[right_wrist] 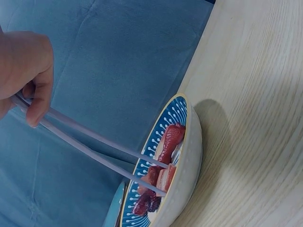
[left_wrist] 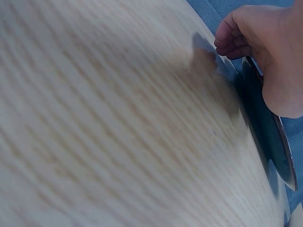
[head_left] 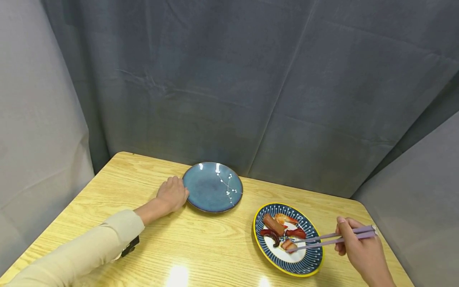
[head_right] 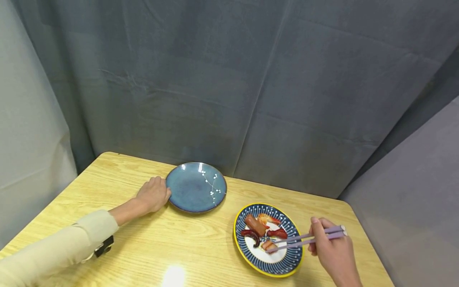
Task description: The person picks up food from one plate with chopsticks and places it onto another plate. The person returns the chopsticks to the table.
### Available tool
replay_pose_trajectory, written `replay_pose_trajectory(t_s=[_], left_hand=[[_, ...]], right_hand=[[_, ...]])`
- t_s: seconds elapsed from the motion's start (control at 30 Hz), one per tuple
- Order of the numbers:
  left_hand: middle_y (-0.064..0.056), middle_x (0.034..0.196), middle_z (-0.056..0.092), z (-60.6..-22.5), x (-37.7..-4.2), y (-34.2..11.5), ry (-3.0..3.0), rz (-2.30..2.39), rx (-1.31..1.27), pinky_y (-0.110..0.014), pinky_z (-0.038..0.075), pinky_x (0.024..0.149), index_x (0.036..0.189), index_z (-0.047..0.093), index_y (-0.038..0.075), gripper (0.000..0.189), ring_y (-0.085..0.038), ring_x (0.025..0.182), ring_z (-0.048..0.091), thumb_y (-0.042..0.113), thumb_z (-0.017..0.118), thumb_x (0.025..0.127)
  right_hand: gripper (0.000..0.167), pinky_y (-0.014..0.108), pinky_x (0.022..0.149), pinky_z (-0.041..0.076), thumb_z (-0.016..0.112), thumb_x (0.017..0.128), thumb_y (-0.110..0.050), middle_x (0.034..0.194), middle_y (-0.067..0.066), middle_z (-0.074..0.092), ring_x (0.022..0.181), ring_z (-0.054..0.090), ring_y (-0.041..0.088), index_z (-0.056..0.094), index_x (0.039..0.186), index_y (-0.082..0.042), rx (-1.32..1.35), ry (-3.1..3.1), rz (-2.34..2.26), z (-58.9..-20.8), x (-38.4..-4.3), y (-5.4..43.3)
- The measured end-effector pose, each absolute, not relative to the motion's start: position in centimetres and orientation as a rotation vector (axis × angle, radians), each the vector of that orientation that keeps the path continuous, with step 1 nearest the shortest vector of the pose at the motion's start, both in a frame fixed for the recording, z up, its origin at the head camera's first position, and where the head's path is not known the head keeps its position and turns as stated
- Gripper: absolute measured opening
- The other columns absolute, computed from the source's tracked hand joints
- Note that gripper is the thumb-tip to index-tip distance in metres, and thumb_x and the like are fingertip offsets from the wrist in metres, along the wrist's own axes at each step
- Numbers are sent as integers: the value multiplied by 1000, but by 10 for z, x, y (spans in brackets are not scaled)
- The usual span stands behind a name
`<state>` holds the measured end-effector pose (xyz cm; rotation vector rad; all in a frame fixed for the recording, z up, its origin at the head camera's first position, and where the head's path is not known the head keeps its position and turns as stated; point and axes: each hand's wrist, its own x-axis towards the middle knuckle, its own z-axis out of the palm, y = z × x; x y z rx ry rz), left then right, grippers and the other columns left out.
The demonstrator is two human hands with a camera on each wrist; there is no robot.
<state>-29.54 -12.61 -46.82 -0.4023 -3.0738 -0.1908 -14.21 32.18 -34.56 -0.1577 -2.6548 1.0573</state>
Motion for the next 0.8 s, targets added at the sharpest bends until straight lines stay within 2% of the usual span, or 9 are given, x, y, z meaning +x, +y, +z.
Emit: replay_pose_trajectory(t_s=[0.5, 0.8], left_hand=[[-13, 84, 37, -469, -296, -126, -3062, -219, -408, -39, 43, 72, 91, 48, -4, 32, -28, 83, 40, 23, 36, 104], [-13, 84, 37, -468, -296, -126, -3075, -216, -395, -39, 42, 71, 91, 48, -4, 32, -27, 82, 40, 23, 36, 104]], right_hand=[[46, 28, 45, 45, 44, 107, -31, 58, 6, 57, 48, 54, 16, 59, 78, 2, -160, -2654, 1057, -347, -146, 320], [46, 29, 48, 51, 44, 108, -29, 59, 8, 57, 50, 56, 16, 59, 79, 4, -136, -2653, 1107, -344, -146, 323]])
